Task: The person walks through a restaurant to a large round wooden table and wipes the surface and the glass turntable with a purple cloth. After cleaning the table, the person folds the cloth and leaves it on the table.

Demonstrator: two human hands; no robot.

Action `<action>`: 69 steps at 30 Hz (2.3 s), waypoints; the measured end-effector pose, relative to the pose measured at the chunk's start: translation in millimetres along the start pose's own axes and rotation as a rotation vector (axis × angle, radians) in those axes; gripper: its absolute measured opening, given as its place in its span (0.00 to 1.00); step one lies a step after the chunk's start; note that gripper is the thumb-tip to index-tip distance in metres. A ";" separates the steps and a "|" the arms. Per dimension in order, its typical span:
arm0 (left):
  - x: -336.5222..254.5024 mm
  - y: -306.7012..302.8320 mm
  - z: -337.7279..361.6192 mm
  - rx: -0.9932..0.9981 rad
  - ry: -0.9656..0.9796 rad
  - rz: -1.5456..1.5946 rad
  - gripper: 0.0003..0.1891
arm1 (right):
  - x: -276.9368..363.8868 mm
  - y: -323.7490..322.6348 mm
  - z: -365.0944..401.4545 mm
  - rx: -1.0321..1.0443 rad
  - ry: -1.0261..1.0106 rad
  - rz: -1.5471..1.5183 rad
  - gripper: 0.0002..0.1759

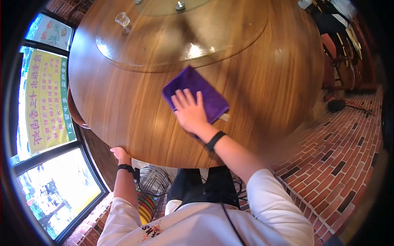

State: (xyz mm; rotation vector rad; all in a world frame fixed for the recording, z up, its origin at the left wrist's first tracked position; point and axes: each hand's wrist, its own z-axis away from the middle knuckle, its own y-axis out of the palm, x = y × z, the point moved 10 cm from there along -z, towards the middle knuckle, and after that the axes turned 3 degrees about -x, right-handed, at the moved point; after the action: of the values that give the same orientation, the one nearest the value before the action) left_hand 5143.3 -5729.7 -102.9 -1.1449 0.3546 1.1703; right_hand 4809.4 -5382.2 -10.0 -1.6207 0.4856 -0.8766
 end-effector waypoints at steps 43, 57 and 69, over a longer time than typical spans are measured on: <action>8.1 -18.1 -15.9 -0.270 0.021 -0.269 0.42 | -90.1 -28.1 -73.9 -0.183 0.054 0.163 0.31; 16.9 -13.9 -48.3 -0.285 0.157 -0.327 0.37 | 193.5 46.0 -52.3 0.108 -0.456 -0.088 0.31; 24.7 1.3 -47.9 -0.350 0.293 -0.469 0.31 | 34.2 -0.1 -106.3 -0.223 -0.047 0.120 0.31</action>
State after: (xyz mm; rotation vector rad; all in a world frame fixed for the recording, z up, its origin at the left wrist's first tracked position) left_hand 5167.5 -5757.0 -142.6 -1.6105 0.0888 0.6632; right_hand 4750.2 -5475.7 4.7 -1.7907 0.6591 -0.7122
